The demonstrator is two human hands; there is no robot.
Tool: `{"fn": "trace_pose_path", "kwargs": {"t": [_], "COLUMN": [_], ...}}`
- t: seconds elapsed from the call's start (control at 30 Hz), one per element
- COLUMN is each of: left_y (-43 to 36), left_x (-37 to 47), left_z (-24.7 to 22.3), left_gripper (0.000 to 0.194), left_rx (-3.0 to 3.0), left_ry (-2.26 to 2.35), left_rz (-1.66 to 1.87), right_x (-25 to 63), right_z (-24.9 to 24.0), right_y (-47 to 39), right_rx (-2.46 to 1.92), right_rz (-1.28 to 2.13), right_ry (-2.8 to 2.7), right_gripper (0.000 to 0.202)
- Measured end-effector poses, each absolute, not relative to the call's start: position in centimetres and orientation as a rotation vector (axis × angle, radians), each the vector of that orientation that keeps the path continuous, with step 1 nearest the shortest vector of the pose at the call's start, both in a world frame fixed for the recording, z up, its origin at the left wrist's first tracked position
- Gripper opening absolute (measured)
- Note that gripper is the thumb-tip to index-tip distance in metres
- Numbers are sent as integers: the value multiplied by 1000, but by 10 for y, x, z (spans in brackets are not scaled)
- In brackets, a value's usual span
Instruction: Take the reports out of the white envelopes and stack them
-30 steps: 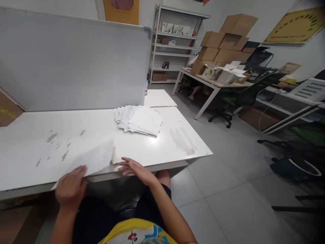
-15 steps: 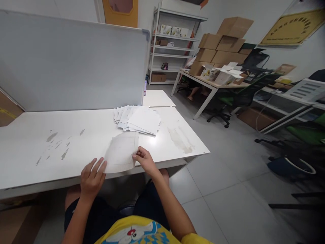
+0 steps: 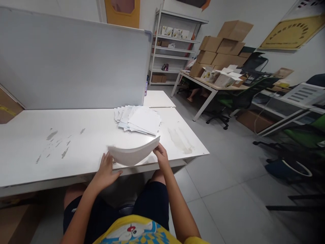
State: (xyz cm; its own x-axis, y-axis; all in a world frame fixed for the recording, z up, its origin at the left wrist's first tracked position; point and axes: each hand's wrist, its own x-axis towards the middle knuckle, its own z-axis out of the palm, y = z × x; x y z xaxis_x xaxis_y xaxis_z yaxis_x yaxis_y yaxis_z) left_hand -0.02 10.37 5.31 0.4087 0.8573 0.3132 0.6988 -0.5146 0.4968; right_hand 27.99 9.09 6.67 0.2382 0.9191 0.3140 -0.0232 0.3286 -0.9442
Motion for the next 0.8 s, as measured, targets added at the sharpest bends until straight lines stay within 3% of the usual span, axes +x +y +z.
{"fn": "trace_pose_path", "kwargs": {"t": [0.3,0.5,0.8], "left_y": [93,114,117], "left_x": [39,51,57], "left_z": [49,56,81], "left_gripper": [38,33,28], "left_rx": [1755,1952,1918], "left_ry": [1382,1317,1397], "left_rz": [1189,1378,1288], "right_x": [292,296,308], "right_z": [28,23,25], "right_y": [78,68,59], "right_rx": [-1227,-1222,-1286], "right_rz": [611,554,549], "right_ry": [-1037,-879,-908], "right_gripper": [15,19,18]}}
